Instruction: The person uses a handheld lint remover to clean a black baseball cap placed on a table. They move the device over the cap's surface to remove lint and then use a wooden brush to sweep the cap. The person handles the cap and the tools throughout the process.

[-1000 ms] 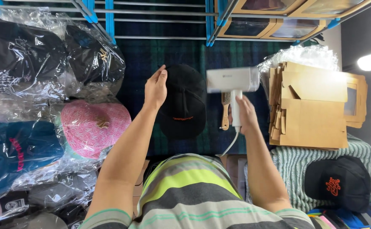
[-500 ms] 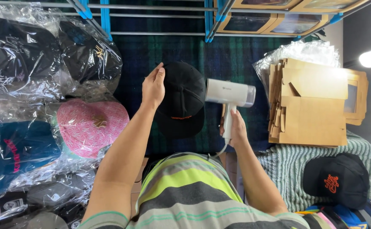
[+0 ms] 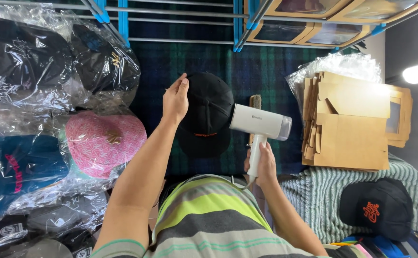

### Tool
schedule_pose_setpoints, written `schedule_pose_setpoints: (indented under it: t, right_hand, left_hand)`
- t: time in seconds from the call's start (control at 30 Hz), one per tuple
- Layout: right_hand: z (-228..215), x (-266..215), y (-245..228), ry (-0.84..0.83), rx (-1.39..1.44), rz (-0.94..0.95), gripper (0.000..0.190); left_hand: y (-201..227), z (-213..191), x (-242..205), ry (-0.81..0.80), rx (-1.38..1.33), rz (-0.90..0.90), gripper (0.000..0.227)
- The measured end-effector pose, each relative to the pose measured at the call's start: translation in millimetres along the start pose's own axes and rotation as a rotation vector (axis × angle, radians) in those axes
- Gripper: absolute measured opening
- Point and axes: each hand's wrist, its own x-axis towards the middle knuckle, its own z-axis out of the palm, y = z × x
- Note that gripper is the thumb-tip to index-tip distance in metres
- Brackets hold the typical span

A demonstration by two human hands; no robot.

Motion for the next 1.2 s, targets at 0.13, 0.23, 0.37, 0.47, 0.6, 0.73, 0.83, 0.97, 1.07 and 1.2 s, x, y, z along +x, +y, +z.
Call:
schedule_pose_setpoints:
  t: [0.13, 0.23, 0.37, 0.47, 0.6, 0.73, 0.83, 0.97, 1.07, 1.2]
  right_hand:
    - [14.9, -13.0, -41.3, 0.046, -0.077, -0.051, 0.042]
    - [30.9, 1.4, -91.9, 0.000, -0.354, -0.114, 0.056]
    - [46.3, 27.8, -141.4, -0.062, -0.512, -0.189, 0.057]
    - [51.1, 18.2, -154.6, -0.078, -0.536, -0.173, 0.057]
    - [60.7, -11.3, -164.7, -0.110, -0.807, -0.310, 0.056]
    - [77.8, 18.8, -178.8, -0.218, -0.965, -0.546, 0.055]
    - [99.7, 61.5, -201.6, -0.332, -1.009, -0.605, 0.056]
    - [94.9, 127.1, -211.9, -0.363, -0.854, -0.215, 0.057]
    - [75.4, 158.9, -198.1, -0.362, -0.657, -0.024, 0.055]
    - [49.2, 187.2, -174.9, -0.398, -0.504, 0.178, 0.056]
  left_hand:
    - [3.2, -1.8, -3.7, 0.000, 0.006, -0.013, 0.055]
    - [5.1, -2.3, -1.0, -0.006, -0.013, 0.014, 0.054]
    - [3.8, -2.3, 0.7, -0.026, 0.011, 0.018, 0.052]
    - [5.2, -3.4, 3.2, -0.033, 0.020, 0.023, 0.053]
    - [8.7, -1.1, -0.6, -0.024, 0.001, -0.031, 0.052]
    - [7.0, -2.5, 0.6, -0.041, 0.036, -0.019, 0.053]
    - [7.3, -2.1, -0.6, -0.038, 0.013, -0.045, 0.050]
    - [12.6, -4.5, -3.5, -0.049, -0.001, -0.045, 0.053]
    - [17.4, -3.8, -4.3, -0.050, -0.003, -0.049, 0.052]
    - [23.8, -6.9, -8.0, -0.040, -0.023, -0.073, 0.051]
